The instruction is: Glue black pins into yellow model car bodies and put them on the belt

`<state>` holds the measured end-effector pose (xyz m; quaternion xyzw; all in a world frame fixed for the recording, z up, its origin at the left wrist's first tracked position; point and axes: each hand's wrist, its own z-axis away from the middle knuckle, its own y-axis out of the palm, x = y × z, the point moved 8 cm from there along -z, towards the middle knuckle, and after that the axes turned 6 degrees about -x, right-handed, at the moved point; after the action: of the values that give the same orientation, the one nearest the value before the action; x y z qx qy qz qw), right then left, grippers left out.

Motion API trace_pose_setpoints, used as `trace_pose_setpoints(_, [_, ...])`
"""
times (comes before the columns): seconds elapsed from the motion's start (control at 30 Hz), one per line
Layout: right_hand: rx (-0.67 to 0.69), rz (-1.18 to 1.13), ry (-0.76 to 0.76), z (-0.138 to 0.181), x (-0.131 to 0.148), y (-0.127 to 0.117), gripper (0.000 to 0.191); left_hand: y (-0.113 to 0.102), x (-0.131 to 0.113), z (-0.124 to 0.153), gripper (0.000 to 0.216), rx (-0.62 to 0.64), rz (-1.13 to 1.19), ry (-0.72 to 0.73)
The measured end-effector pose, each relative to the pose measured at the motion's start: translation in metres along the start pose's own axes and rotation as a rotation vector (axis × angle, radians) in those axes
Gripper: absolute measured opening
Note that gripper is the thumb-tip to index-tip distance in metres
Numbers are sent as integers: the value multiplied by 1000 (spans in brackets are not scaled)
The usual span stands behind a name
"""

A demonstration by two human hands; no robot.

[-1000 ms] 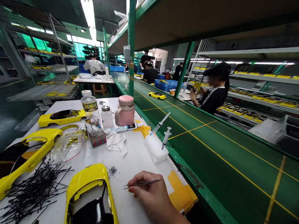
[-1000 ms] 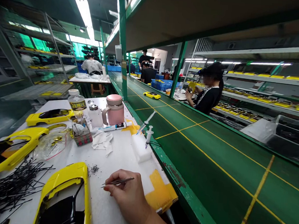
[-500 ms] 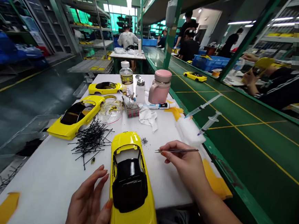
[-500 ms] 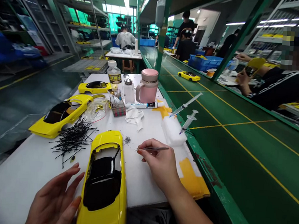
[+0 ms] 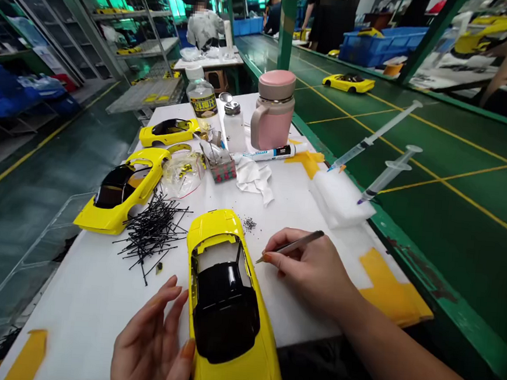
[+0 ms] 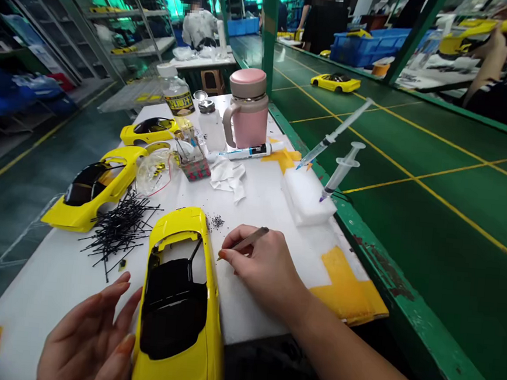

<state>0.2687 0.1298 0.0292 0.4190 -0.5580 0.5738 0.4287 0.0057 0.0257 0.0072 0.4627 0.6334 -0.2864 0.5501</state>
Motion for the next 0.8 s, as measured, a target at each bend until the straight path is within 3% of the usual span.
trace_pose_setpoints(0.13, [-8, 37, -35, -1, 5, 0, 7, 4, -5, -3, 45, 21, -3, 69])
trace_pose_setpoints(0.53, [20, 27, -85, 2, 10, 7, 11, -7, 5, -6, 49, 28, -59, 51])
trace_pose_setpoints(0.8, [21, -55, -94, -3, 7, 5, 10, -21, 12, -6, 61, -81, -203, 60])
